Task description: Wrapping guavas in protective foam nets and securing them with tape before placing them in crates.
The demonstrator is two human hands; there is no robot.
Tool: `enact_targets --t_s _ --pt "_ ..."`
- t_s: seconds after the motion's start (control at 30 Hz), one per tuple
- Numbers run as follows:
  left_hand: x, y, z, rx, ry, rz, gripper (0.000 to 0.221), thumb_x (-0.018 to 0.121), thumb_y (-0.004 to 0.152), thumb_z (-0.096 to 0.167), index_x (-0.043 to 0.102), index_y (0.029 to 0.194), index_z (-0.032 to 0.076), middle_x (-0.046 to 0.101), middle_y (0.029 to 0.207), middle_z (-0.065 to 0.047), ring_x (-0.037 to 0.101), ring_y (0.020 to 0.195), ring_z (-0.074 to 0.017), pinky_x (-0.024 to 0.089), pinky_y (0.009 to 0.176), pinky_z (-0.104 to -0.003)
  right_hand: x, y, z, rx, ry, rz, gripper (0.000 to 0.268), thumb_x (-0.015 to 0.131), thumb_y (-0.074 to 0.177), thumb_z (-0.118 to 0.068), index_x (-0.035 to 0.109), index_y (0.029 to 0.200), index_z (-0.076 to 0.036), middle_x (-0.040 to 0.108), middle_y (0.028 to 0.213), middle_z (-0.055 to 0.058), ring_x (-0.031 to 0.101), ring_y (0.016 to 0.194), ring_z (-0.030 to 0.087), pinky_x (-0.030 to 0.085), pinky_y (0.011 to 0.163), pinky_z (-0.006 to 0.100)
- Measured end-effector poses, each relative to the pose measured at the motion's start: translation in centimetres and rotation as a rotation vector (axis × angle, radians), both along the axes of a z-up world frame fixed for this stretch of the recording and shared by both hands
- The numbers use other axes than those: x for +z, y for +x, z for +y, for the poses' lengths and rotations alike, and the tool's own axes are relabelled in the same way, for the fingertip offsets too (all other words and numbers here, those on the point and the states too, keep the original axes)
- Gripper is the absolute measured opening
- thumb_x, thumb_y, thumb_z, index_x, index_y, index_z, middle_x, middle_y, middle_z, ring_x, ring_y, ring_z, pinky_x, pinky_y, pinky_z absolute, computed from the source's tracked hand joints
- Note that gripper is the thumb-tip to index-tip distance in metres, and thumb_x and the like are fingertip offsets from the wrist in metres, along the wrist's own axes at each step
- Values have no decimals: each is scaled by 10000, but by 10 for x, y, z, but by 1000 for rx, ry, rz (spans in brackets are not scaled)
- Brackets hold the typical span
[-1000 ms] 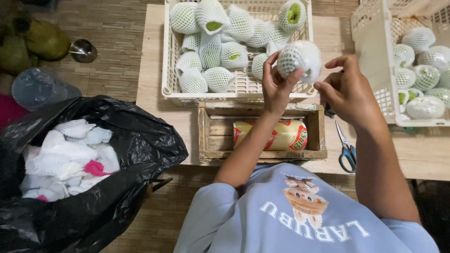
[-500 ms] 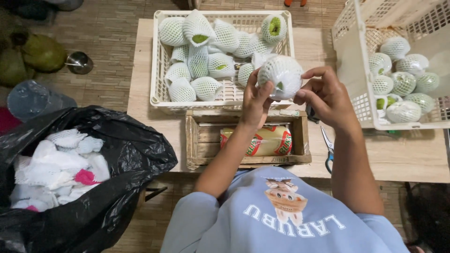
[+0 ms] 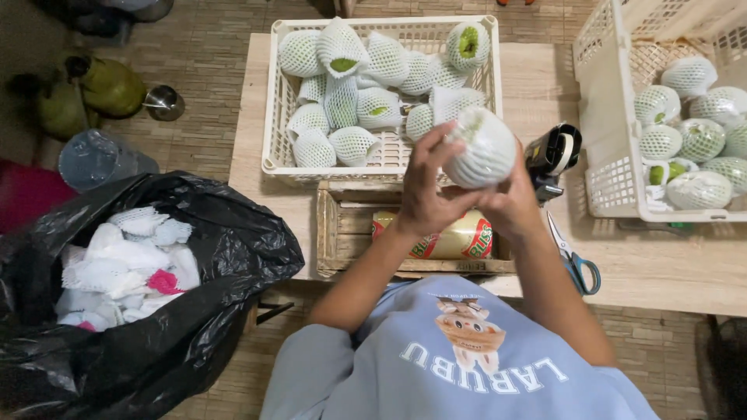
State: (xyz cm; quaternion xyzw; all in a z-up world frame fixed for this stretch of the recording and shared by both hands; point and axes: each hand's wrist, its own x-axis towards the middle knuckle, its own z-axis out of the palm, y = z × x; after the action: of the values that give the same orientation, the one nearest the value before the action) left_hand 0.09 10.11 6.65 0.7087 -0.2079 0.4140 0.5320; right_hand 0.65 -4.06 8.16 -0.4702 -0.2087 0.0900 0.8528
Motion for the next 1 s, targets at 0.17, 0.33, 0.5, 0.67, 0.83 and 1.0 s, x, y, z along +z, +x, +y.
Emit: enact_targets --t_s 0.17,0.33,0.5,0.67,0.83,1.0 --pt "28 -22 23 -187 -90 199 557 831 833 290 587 1303 119 641 1251 -88 627 1145 -251 504 993 -377 -43 11 -7 -75 87 17 988 920 629 -383 403 1438 -150 569 1414 128 599 1299 268 573 1043 474" --pt "63 -23 36 -66 53 413 381 789 807 491 638 871 147 645 715 -10 616 600 -166 519 550 -291 -67 13 -17 -53 -10 -50 1326 906 485 -626 336 1543 -66 525 1454 150 549 1318 230 492 1139 432" --pt "72 -21 42 -5 254 325 154 700 823 154 601 709 187 583 599 80 623 508 -109 502 478 -257 -77 10 -16 -86 -44 -98 1227 934 531 -427 319 1531 -69 526 1433 181 570 1292 281 502 1129 458" --pt "82 -25 54 -134 146 308 77 698 869 129 648 812 143 600 676 21 622 578 -131 508 517 -254 -79 10 -22 -72 -30 -111 1138 911 560 -374 342 1511 -117 525 1407 159 553 1306 309 488 1132 478" --pt "88 -37 66 -430 306 352 417 687 988 186 523 1365 113 559 1191 -166 618 898 -252 596 765 -385 -80 3 -21 -80 -29 -96 1125 909 553 -385 351 1493 -116 530 1401 152 545 1329 308 488 1123 475" --pt "62 -31 46 -289 347 152 74 671 935 -5 695 999 23 599 895 -114 684 778 -264 613 723 -321 -82 -2 -15 -134 2 -19 1138 886 546 -448 366 1483 -62 574 1311 163 614 1192 277 552 1028 462"
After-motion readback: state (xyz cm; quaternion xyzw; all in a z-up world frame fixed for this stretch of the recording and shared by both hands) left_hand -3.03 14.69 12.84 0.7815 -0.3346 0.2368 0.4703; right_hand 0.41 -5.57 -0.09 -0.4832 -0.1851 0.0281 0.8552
